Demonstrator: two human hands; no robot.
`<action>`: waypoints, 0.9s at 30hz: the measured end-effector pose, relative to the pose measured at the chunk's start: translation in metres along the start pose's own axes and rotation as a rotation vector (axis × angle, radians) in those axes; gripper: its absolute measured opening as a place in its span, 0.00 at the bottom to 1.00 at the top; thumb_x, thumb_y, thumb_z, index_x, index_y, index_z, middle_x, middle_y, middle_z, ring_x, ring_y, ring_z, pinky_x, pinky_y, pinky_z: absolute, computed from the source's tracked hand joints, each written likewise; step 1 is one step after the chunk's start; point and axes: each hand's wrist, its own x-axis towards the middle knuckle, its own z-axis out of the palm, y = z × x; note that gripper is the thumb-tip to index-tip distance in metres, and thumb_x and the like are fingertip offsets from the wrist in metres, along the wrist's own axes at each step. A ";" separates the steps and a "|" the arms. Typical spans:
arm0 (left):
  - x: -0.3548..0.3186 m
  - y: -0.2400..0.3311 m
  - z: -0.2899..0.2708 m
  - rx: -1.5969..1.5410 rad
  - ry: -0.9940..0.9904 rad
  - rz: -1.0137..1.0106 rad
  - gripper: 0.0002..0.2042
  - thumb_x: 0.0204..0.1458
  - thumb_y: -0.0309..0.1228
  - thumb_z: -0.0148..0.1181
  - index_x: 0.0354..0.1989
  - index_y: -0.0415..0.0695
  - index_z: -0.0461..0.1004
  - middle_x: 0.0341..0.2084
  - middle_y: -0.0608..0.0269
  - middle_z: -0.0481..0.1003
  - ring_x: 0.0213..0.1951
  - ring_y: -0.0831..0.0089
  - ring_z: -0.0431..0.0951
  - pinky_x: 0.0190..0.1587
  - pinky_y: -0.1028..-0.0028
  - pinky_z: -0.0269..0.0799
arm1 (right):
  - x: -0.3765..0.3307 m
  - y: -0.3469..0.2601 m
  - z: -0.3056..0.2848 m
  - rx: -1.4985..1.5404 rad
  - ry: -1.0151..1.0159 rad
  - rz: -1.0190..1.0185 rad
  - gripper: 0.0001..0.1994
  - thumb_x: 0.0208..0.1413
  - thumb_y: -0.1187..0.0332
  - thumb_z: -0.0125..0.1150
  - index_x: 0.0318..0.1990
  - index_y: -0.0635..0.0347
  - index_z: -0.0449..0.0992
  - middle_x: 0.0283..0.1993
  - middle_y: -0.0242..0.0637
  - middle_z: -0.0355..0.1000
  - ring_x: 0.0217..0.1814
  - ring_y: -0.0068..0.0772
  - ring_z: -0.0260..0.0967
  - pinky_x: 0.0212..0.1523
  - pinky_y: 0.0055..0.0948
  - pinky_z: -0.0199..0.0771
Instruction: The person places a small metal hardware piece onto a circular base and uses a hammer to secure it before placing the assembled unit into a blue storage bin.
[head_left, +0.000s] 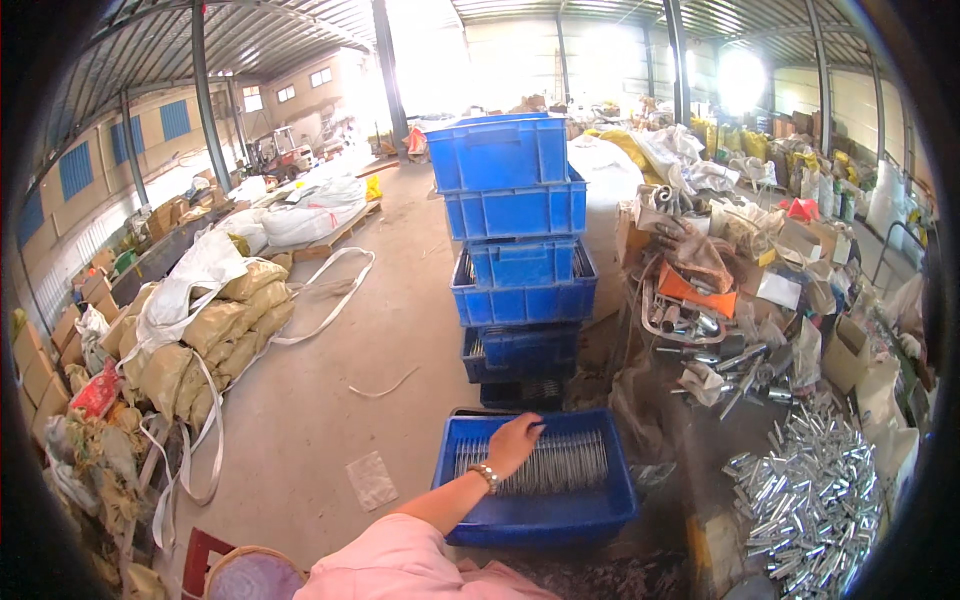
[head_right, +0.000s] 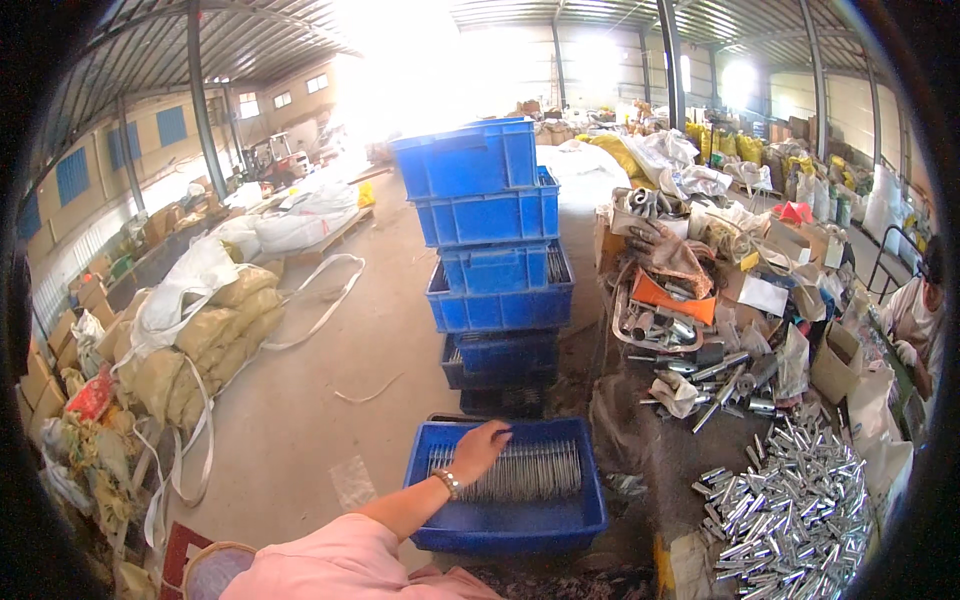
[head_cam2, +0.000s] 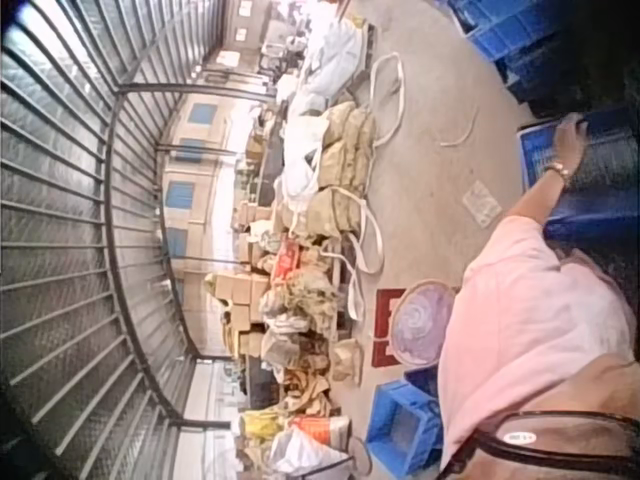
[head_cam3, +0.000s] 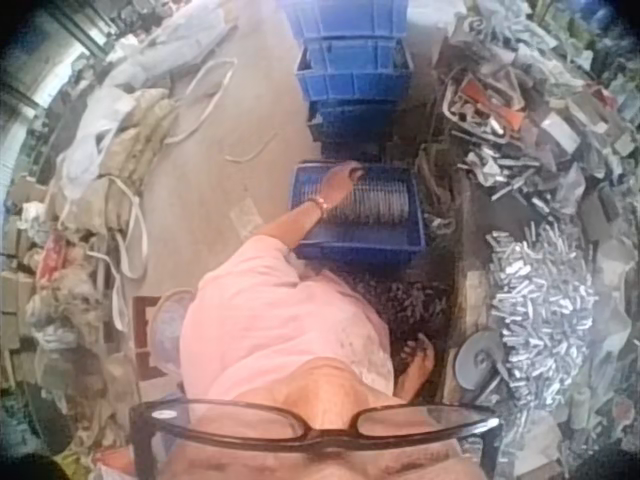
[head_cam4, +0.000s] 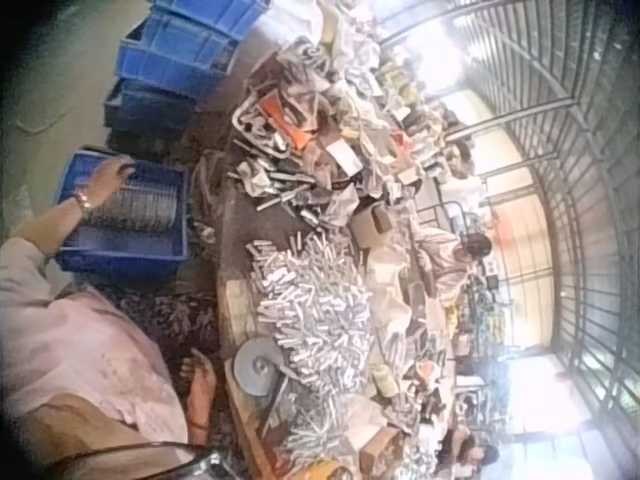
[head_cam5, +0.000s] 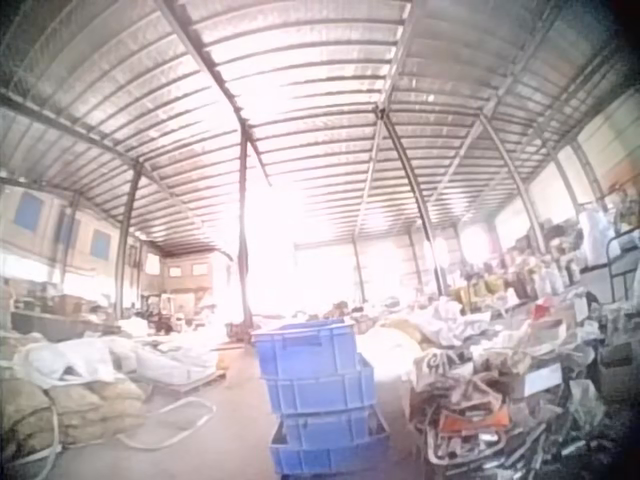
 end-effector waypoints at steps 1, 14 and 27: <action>0.002 0.036 -0.001 -0.053 -0.046 0.033 0.14 0.68 0.42 0.65 0.54 0.49 0.83 0.43 0.54 0.87 0.46 0.52 0.87 0.48 0.56 0.80 | -0.003 0.001 -0.001 0.008 0.021 0.010 0.16 0.75 0.64 0.58 0.63 0.58 0.82 0.42 0.33 0.82 0.38 0.26 0.77 0.39 0.27 0.80; -0.065 0.307 0.039 -0.691 -0.701 0.781 0.09 0.61 0.23 0.72 0.49 0.41 0.85 0.38 0.70 0.80 0.38 0.80 0.79 0.40 0.77 0.74 | -0.048 -0.022 -0.001 0.093 0.233 0.045 0.15 0.75 0.75 0.55 0.63 0.63 0.79 0.47 0.36 0.84 0.43 0.23 0.80 0.45 0.25 0.82; -0.134 0.369 0.078 -0.161 -0.618 1.118 0.21 0.56 0.23 0.69 0.60 0.47 0.78 0.45 0.54 0.82 0.43 0.55 0.84 0.49 0.57 0.80 | -0.103 -0.054 -0.007 -0.031 0.284 -0.087 0.16 0.71 0.77 0.58 0.63 0.63 0.81 0.47 0.38 0.84 0.49 0.23 0.82 0.52 0.27 0.83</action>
